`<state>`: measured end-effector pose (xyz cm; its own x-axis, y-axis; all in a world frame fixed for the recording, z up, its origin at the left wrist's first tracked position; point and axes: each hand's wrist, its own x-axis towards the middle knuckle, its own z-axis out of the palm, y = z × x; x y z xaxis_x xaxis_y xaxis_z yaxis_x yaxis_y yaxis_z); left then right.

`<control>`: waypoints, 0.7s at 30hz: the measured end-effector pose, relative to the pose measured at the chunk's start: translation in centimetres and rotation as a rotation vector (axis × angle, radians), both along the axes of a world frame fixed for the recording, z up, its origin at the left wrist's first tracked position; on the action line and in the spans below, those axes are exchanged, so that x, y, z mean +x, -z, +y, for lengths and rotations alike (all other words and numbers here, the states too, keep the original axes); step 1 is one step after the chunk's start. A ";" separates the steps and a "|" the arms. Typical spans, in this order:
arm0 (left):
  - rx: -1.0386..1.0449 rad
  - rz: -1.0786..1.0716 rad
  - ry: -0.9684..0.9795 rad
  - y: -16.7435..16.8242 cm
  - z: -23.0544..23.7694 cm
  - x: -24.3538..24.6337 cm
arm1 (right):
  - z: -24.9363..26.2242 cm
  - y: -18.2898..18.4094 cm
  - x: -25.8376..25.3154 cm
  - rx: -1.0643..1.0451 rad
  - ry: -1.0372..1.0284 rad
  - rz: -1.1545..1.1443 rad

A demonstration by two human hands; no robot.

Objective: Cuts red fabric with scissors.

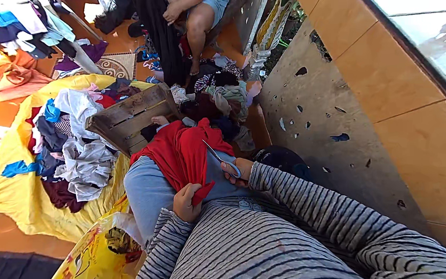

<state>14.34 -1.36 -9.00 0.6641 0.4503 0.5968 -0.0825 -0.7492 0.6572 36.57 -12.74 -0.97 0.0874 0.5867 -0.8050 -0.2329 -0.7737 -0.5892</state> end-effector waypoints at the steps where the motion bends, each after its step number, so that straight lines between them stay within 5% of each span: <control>1: 0.007 -0.004 0.003 0.0 0.0 0.0 | 0.0 -0.2 -0.3 -0.004 0.016 0.024; 21: 0.035 -0.033 0.028 0.2 -0.1 0.0 | 4.7 -0.7 -1.7 -0.051 0.225 0.098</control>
